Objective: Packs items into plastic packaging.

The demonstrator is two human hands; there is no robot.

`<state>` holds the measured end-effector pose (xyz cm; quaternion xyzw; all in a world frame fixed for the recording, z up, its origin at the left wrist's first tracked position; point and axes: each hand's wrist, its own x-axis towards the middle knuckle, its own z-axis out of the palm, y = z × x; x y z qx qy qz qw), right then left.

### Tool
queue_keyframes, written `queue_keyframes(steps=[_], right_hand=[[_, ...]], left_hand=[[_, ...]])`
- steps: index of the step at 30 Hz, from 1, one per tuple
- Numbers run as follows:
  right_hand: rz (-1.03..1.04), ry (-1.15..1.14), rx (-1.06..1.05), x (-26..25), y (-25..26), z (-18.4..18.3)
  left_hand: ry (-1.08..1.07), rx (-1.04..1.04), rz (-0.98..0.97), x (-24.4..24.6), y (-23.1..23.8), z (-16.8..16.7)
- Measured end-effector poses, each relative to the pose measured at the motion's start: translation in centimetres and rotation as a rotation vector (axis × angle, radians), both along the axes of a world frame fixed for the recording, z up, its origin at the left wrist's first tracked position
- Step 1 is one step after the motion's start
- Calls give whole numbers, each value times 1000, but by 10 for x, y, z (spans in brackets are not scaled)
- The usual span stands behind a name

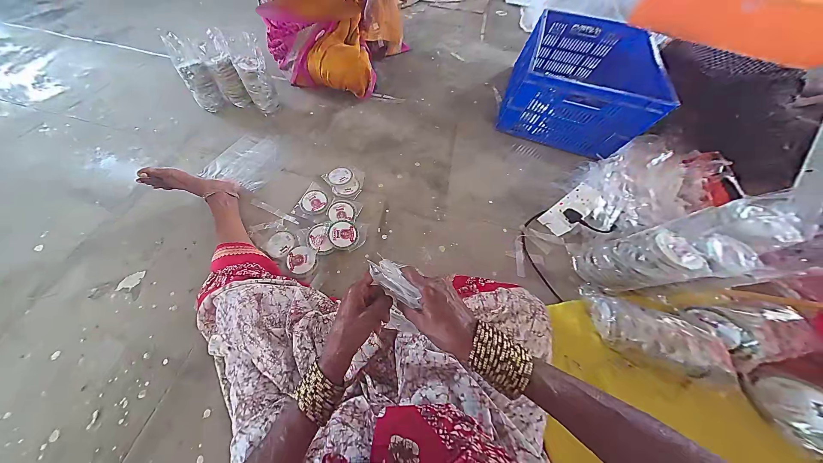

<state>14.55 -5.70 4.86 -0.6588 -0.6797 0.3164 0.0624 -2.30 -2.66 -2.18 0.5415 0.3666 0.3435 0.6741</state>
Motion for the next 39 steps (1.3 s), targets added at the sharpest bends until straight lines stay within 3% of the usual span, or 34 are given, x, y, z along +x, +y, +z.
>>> queue_keyframes(steps=[4,6,9,13,15,18,21,23,27,32,34,36,39], right_hand=[[228,-167,-179,6,14,8],[359,-290,-247,7,21,9],[309,-368,-259,-3,19,10],[-41,-170,-275,-3,21,-19],[11,-160,-283,-3,19,-28],[-23,-159,-241,-3,23,-15],[379,-34,-246,30,40,-14],[457,-81,-312,31,42,-22],[369,-223,-411,9,47,-19],[42,-109,-325,-5,45,-34],[75,-68,-268,-3,39,-45],[233,-67,-209,6,33,-49],[368,187,-130,38,38,-40]], left_hand=[[-20,-53,26,-1,-2,-4],[-8,17,-26,0,-5,-9],[94,182,-86,11,-5,-9],[204,236,-144,30,-9,1],[272,262,-169,33,-6,4],[176,196,-108,25,-1,2],[73,165,-53,19,5,-2],[65,166,-65,21,5,1],[121,190,-82,32,1,1],[118,213,-19,38,1,-2],[154,205,-31,35,2,-1],[185,224,-54,32,-1,-1],[183,295,-44,25,6,1]])
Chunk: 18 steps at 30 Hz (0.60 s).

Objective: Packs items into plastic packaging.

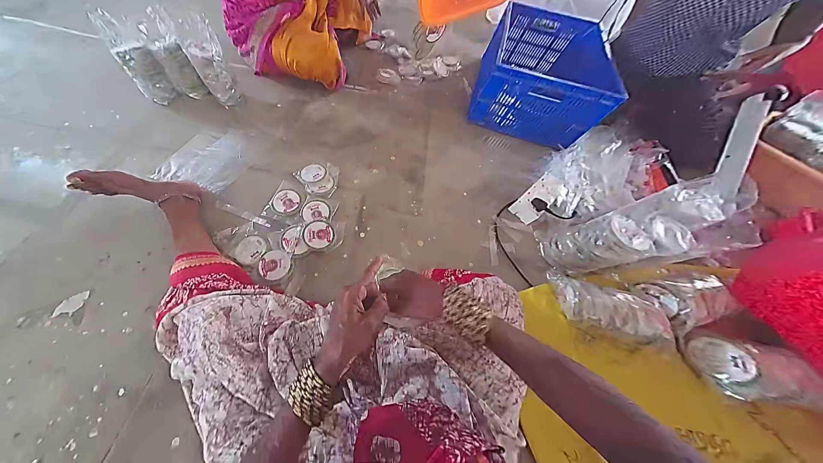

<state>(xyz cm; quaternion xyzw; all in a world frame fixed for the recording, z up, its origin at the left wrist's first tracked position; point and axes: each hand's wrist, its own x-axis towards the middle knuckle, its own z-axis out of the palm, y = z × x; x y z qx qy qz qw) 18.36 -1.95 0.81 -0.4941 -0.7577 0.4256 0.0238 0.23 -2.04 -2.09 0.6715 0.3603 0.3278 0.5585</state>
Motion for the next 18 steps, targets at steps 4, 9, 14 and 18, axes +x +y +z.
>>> queue_keyframes(steps=[4,9,14,18], right_hand=[[55,-105,-52,25,-20,42],[-103,-428,218,8,-44,42],[-243,-295,387,-28,-55,46],[-217,-270,216,-34,-49,40]], left_hand=[[87,231,116,-10,5,-3],[260,351,179,-7,29,7],[313,454,202,9,57,30],[405,431,133,9,47,20]])
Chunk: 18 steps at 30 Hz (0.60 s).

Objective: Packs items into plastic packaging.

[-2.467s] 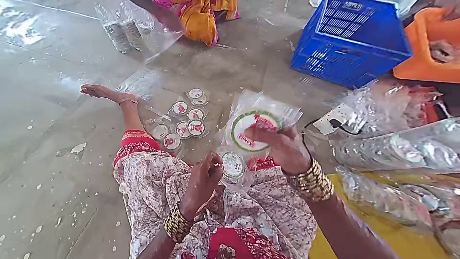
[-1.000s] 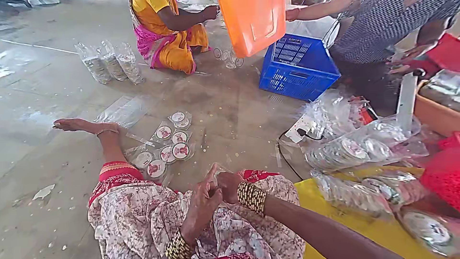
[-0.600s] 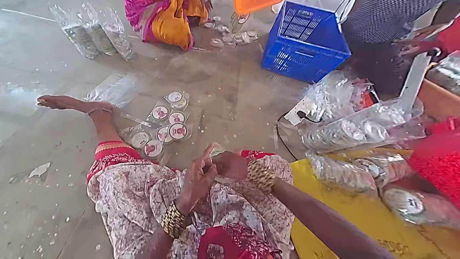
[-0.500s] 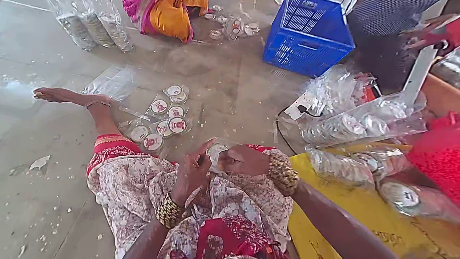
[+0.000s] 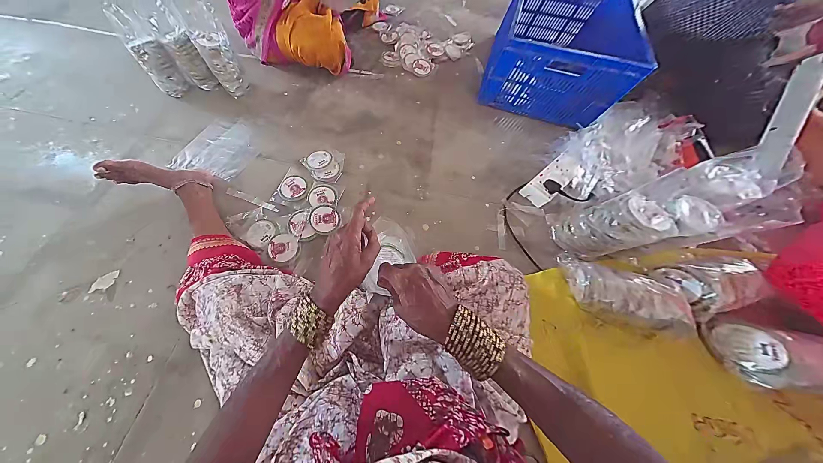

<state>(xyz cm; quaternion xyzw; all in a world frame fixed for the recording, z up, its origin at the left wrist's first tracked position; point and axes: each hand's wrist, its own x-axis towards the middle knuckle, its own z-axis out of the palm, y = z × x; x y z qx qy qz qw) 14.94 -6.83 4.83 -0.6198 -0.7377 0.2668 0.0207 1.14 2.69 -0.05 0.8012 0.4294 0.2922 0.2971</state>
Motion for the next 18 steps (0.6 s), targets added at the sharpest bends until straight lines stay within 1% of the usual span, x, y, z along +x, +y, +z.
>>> queue_keyframes(steps=[2,3,4,6,8,9,10,11,13,15,18], right_hand=[[12,83,58,8,5,-3],[15,154,100,13,7,-3],[7,242,141,19,10,-2],[-40,415,321,30,22,-2],[-111,499,476,40,41,-1],[-157,500,510,45,54,-1],[-205,483,486,51,69,-2],[-244,454,409,56,86,-6],[-249,389,211,66,126,-24],[-180,341,85,67,166,-52],[-12,144,-87,48,215,-73]], left_hand=[[-25,-119,-1,-8,-9,-6],[-82,-174,-10,-13,-13,-12],[-156,-234,-25,-17,-17,-18],[-357,-398,-97,-21,-22,-27],[-559,-529,-49,-20,-26,-38],[-621,-566,-16,-20,-23,-48],[-657,-581,2,-20,-19,-57],[-685,-588,13,-21,-13,-66],[-715,-604,25,-23,-2,-78],[-721,-627,5,-28,2,-87],[-712,-657,-60,-33,4,-94]])
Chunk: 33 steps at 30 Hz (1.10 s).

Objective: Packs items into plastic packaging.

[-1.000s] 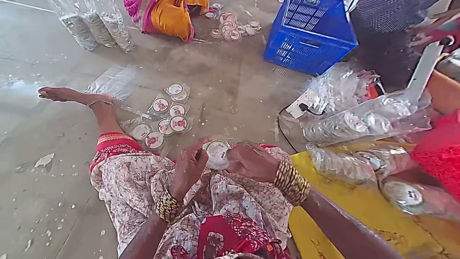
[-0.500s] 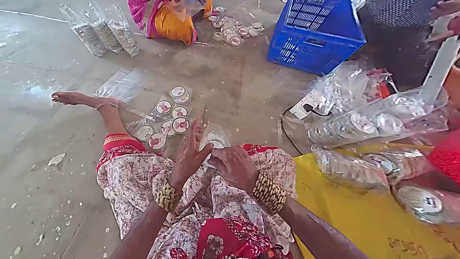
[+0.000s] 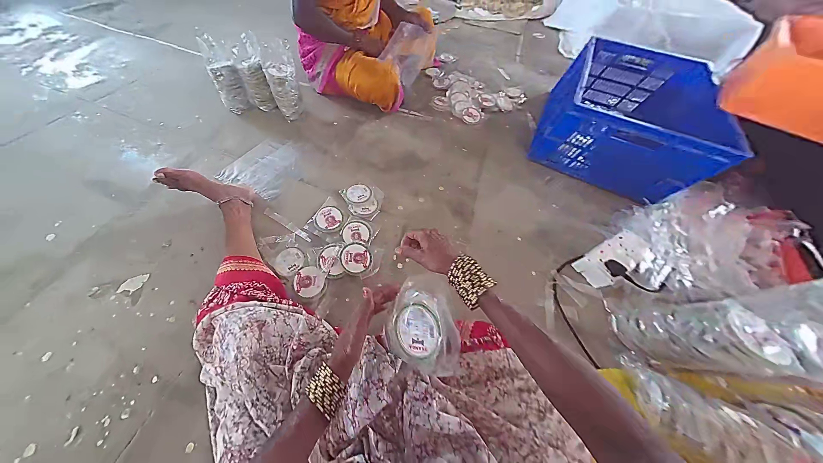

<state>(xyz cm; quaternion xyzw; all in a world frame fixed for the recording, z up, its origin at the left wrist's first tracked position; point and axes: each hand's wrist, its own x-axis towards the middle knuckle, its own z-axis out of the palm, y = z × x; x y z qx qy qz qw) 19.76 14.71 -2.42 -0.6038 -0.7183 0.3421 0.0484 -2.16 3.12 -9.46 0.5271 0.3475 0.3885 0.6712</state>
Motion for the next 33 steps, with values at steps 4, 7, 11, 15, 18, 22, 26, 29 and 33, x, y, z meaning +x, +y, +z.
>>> queue_keyframes(steps=[4,7,11,15,18,22,26,29,33], right_hand=[[273,-167,-48,-49,55,-44],[468,-231,2,-86,74,-82],[613,-299,33,-112,78,-115],[473,-298,-131,-110,74,-106],[392,-142,-237,-93,88,-94],[287,-209,-102,-84,113,-89],[191,-351,-146,-91,129,-106],[162,-353,-205,-96,123,-106],[101,-151,-237,-87,112,-106]], left_hand=[[30,-5,-27,-5,16,-23],[211,26,79,-23,45,-44],[763,229,252,-58,93,-54],[1164,235,157,-81,130,-69],[1165,186,128,-82,140,-75],[1139,172,155,-73,140,-76],[1032,114,283,-65,137,-80],[907,-61,298,-63,140,-75],[646,-115,462,-61,141,-75]])
